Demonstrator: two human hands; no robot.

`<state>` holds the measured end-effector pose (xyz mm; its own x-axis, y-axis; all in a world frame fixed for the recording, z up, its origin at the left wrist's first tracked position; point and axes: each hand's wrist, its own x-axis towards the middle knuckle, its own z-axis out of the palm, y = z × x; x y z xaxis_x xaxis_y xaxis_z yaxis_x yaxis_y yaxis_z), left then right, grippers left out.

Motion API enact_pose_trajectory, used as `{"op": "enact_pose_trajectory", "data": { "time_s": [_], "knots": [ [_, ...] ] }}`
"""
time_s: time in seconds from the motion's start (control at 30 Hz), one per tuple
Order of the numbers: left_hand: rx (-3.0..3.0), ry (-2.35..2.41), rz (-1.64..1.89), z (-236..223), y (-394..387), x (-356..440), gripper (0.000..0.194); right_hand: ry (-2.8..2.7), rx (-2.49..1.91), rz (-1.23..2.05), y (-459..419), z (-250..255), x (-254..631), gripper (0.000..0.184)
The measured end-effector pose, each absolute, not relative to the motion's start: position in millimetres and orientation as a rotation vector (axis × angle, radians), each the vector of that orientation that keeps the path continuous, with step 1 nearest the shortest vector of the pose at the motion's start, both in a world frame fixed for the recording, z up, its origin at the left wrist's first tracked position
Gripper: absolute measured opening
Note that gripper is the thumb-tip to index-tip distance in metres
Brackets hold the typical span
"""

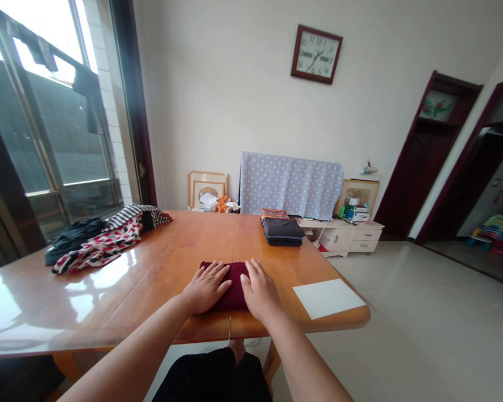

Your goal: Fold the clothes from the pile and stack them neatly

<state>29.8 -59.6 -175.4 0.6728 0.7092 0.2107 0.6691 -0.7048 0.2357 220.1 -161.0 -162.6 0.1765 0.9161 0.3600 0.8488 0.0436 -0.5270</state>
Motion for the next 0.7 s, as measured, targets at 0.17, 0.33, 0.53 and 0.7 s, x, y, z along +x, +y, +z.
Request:
{"op": "enact_pose_trajectory", "data": {
  "time_s": [0.17, 0.33, 0.53, 0.7],
  "knots": [
    [2.749, 1.118, 0.451, -180, -58, 29, 0.068, -1.861, -1.962, 0.282, -152, -184, 209, 0.056],
    [2.625, 1.063, 0.541, -172, -52, 24, 0.065, -1.701, -1.800, 0.363, -147, -181, 222, 0.058],
    [1.936, 1.515, 0.855, -149, -40, -9, 0.034, -1.298, -1.899, 0.397, -146, -169, 246, 0.042],
    [1.664, 1.547, 0.628, -144, -46, -24, 0.028, -1.267, -2.006, 0.587, -142, -168, 243, 0.035]
  ]
}}
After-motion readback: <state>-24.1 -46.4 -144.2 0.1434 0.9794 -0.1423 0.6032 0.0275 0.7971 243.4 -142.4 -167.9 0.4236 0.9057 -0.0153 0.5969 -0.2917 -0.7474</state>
